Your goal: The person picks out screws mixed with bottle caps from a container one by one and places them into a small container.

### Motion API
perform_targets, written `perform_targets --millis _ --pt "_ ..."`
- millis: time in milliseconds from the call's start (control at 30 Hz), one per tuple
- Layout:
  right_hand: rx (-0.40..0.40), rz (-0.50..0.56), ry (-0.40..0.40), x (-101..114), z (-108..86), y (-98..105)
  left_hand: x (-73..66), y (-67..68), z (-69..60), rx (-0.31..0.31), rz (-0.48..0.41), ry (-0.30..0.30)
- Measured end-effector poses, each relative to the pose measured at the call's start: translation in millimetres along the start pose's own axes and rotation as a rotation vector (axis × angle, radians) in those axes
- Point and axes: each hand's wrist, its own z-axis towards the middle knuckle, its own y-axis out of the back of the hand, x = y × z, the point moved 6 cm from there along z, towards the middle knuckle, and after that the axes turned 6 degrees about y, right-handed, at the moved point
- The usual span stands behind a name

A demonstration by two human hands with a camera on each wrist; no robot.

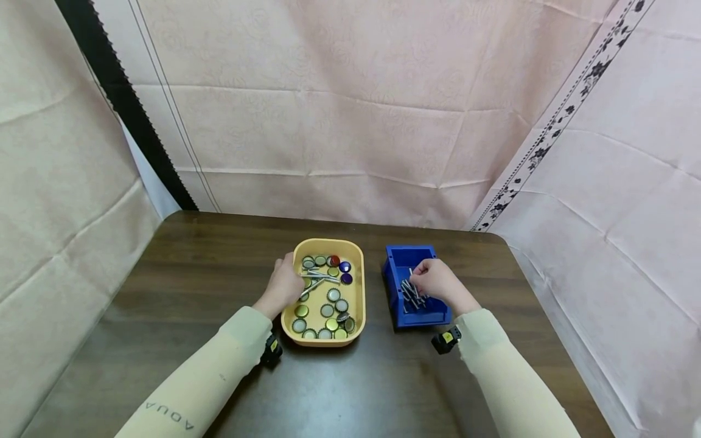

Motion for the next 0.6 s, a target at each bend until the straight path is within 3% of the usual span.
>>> perform_targets --millis 600 --pt "0.038 -0.173 -0.019 -8.0 0.0 -6.3 0.6 0.0 0.9 -0.004 0.014 -0.005"
